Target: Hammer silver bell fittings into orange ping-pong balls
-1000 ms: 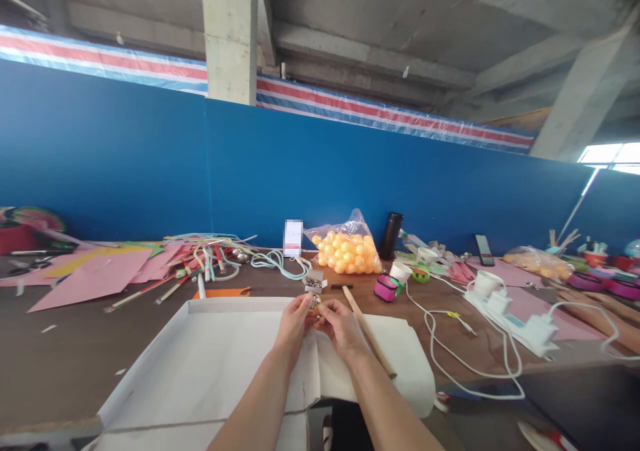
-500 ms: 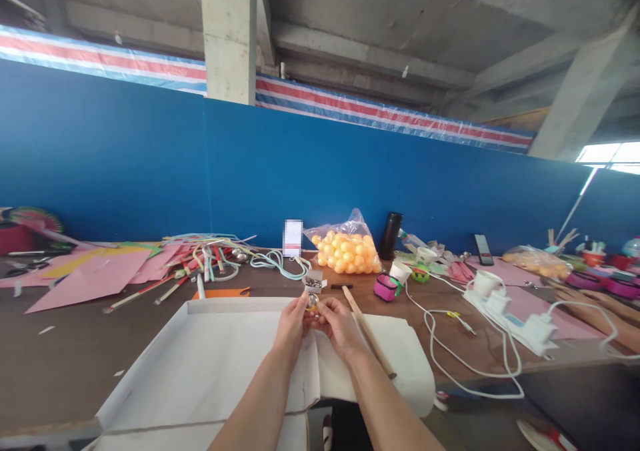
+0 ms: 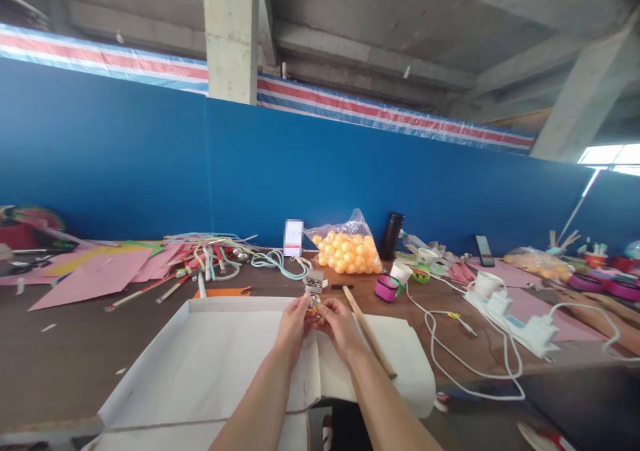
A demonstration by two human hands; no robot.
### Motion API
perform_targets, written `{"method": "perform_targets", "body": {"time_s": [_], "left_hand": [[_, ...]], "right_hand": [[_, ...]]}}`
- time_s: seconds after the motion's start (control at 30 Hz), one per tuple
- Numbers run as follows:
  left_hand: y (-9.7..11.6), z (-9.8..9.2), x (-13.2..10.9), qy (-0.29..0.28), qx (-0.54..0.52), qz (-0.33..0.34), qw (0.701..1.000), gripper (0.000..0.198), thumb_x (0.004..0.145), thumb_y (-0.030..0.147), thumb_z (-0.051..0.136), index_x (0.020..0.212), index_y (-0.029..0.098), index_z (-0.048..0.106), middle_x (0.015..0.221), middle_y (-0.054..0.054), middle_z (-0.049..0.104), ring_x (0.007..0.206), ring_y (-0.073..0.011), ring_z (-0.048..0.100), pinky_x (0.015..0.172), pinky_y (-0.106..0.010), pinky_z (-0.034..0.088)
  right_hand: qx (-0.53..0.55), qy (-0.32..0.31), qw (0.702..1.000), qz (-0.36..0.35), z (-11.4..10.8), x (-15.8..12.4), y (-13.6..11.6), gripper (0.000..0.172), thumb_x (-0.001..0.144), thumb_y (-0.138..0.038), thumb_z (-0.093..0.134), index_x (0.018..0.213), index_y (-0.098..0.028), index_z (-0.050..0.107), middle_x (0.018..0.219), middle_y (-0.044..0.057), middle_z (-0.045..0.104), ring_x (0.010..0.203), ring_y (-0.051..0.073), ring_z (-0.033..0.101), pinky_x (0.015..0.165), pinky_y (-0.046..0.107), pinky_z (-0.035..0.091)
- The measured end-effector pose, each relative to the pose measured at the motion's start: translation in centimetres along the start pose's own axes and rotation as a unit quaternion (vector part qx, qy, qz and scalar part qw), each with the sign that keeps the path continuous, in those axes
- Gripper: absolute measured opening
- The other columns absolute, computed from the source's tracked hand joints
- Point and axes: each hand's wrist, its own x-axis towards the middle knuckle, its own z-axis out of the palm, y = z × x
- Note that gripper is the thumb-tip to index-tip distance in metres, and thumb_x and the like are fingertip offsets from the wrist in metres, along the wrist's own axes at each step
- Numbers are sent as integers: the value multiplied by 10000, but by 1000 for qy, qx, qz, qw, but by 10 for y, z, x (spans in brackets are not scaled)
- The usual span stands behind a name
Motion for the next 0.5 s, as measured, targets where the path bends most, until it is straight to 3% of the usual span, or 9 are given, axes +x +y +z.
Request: {"method": "perform_targets", "body": {"time_s": [0.5], "left_hand": [[1, 3, -2, -18, 34, 16, 999, 405, 684, 517, 691, 807, 135, 629, 652, -20, 650, 514, -113, 599, 507, -218, 453]], "right_hand": [[1, -7, 1000, 1, 3, -7, -7, 258, 908, -295, 565, 1128, -161, 574, 1090, 57, 627, 872, 175, 641, 739, 361, 550]]}}
